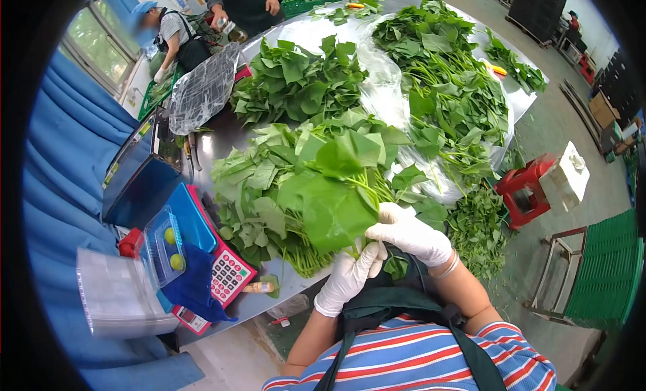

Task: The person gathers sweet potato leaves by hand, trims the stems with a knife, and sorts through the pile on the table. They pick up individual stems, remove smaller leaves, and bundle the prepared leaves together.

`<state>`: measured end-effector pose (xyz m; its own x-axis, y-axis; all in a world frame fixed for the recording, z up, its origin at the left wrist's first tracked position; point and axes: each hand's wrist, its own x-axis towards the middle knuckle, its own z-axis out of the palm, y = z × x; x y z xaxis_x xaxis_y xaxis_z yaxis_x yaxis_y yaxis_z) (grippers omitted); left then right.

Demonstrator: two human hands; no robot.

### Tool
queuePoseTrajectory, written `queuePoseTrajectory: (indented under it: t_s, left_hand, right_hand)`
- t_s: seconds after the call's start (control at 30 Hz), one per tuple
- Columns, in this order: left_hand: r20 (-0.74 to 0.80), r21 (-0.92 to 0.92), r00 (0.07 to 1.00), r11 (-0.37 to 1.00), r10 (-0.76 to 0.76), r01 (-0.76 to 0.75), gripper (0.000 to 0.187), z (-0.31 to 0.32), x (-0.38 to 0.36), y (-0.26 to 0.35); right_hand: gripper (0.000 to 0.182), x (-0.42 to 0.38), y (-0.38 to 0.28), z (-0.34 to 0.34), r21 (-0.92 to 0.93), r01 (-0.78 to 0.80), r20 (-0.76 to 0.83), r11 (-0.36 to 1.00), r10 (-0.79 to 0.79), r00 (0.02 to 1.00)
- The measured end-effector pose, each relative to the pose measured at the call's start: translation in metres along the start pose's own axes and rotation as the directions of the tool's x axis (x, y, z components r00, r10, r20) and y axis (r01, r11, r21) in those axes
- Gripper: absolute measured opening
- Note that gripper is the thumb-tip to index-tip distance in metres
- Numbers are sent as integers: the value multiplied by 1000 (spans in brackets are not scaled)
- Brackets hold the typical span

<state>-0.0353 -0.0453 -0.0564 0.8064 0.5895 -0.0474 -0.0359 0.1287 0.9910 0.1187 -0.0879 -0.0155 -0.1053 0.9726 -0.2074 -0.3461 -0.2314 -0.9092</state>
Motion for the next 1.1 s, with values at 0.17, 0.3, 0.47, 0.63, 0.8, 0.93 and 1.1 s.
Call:
queuePoseTrajectory:
  t_s: [0.17, 0.3, 0.47, 0.63, 0.8, 0.93, 1.1]
  left_hand:
    - [123, -64, 988, 993, -93, 101, 24, -3, -4, -4]
    - [220, -45, 975, 999, -8, 18, 24, -7, -5, -10]
    - [344, -49, 923, 978, -174, 203, 28, -15, 3, -7]
    - [230, -344, 968, 921, -105, 182, 13, -17, -9, -11]
    - [20, -484, 997, 872, -69, 70, 15, -45, -21, -14]
    - [-140, -721, 977, 659, 162, -212, 27, -84, -18, 17]
    - [-174, -499, 983, 857, 49, -131, 20, -70, -19, 10]
  right_hand:
    - [46, 1, 13, -1, 24, 66, 4, 998, -66, 998]
    - [38, -7, -8, 14, -97, 132, 31, 987, -129, 991]
    - [33, -3, -8, 21, -107, -76, 48, 991, 81, 996]
    - [48, 8, -11, 33, -338, -234, -121, 912, 205, 971]
    - [49, 28, 10, 35, -440, 185, 59, 879, -177, 982]
    - [30, 41, 31, 18, -541, 176, -239, 823, -350, 906]
    - [25, 49, 55, -2, -841, -117, -424, 529, -508, 750]
